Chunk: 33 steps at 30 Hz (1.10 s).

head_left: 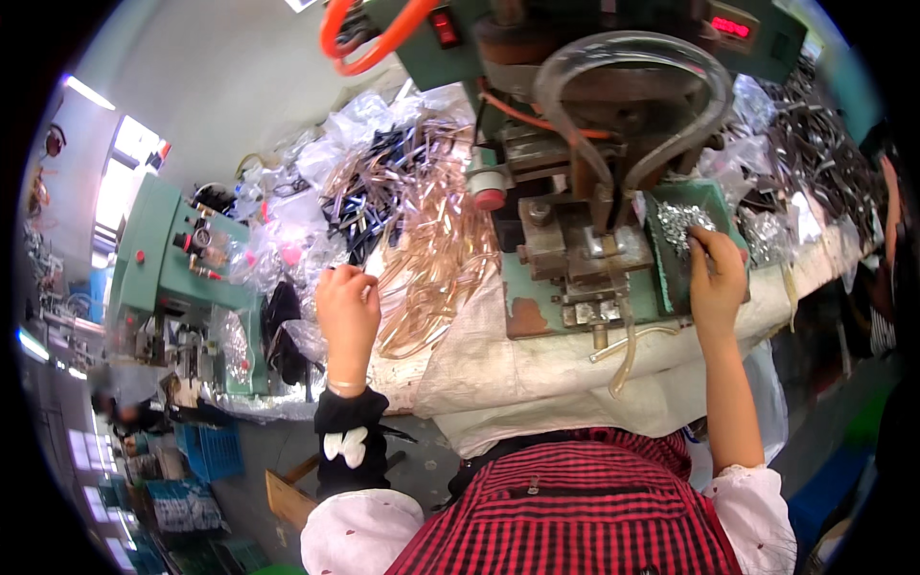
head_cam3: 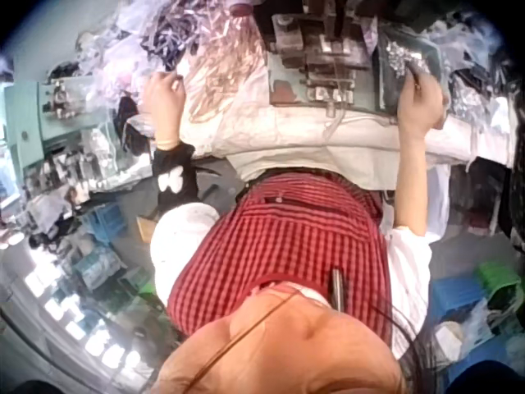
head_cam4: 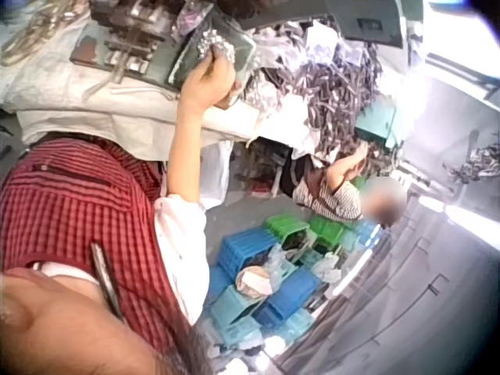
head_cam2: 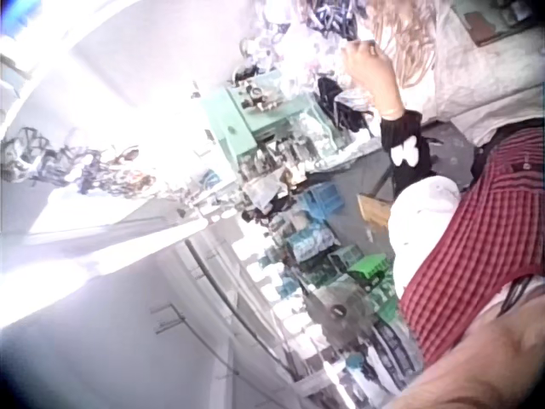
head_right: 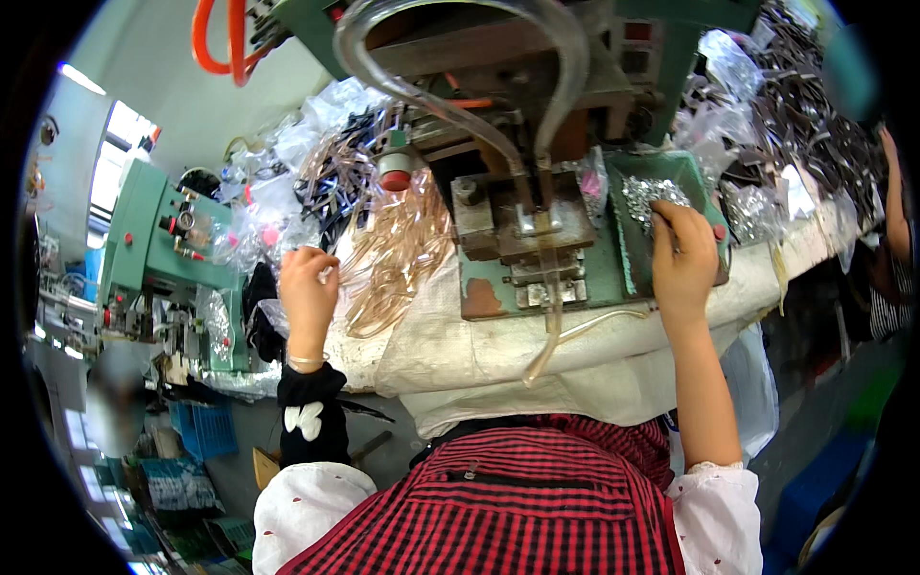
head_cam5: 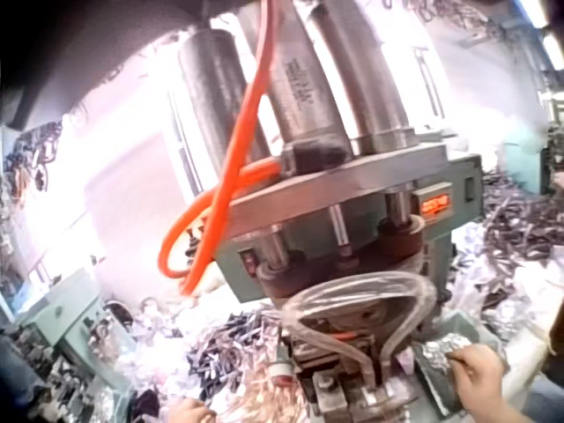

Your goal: The person repeatedly picks small metal components from a tray and places them into a press machine, then removes the processed parts and sets them aside. The cycle of loading, pressing, and unloading continues throughout the clip.

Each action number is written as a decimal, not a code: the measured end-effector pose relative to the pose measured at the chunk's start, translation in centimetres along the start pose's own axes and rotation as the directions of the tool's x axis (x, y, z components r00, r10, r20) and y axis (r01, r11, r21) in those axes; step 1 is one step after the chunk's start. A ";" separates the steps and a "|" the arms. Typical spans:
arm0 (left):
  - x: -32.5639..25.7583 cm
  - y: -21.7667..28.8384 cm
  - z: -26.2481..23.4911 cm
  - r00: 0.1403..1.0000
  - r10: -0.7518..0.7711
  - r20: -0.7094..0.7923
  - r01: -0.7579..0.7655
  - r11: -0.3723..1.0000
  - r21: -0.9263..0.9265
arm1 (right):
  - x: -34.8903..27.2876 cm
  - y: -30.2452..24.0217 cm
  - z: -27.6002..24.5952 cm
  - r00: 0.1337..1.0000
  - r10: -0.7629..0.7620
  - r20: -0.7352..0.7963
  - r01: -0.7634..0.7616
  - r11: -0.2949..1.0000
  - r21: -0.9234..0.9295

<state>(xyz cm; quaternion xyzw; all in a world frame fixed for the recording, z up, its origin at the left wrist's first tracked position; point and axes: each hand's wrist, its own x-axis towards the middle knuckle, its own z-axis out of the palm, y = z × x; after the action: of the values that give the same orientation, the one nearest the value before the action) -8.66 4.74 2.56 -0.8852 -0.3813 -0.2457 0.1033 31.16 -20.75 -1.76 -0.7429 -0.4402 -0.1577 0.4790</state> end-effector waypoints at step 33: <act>6.4 19.4 -4.8 0.887 0.007 -0.461 -0.397 0.520 -0.756 | 2.0 -14.9 -0.6 0.923 0.212 0.321 -0.380 0.636 0.671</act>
<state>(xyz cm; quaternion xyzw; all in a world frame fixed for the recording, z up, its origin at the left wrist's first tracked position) 7.49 -6.36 10.02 -0.7941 -0.0798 -0.5587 -0.2255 20.44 -18.00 8.41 -0.5684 -0.3860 0.1896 0.7014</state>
